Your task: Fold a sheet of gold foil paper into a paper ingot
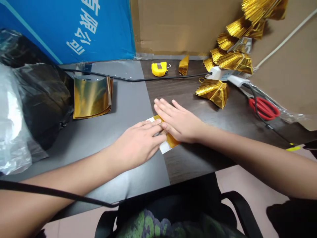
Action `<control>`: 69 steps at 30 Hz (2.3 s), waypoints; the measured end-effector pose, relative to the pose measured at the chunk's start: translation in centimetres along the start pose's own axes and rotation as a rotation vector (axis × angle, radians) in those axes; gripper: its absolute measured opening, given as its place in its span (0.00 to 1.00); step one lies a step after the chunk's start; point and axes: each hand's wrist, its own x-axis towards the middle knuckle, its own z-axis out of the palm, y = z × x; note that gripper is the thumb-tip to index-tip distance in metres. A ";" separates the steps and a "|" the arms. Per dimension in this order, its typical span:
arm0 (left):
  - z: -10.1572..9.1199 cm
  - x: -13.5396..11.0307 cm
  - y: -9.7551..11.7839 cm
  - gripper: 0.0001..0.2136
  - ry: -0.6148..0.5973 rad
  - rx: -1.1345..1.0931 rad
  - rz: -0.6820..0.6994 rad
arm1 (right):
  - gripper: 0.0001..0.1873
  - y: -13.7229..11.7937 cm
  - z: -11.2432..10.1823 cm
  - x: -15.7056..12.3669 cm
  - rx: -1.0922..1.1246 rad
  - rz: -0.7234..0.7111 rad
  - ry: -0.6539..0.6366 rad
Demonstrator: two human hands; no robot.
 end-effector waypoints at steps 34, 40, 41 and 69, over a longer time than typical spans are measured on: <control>0.3 -0.3 0.6 0.12 -0.008 0.025 -0.041 | 0.31 -1.4 -2.3 -6.6 -0.028 -0.134 0.186; 0.2 -0.5 0.3 0.12 -0.005 -0.056 -0.046 | 0.33 -0.5 -0.4 -3.1 0.028 -0.163 0.022; 0.3 -0.5 0.3 0.12 -0.005 -0.064 -0.051 | 0.32 -0.2 -0.3 -3.2 0.023 -0.154 0.014; 0.2 -0.6 -2.0 0.15 0.133 -0.150 0.218 | 0.30 -2.2 -0.7 -6.6 -0.108 0.000 -0.028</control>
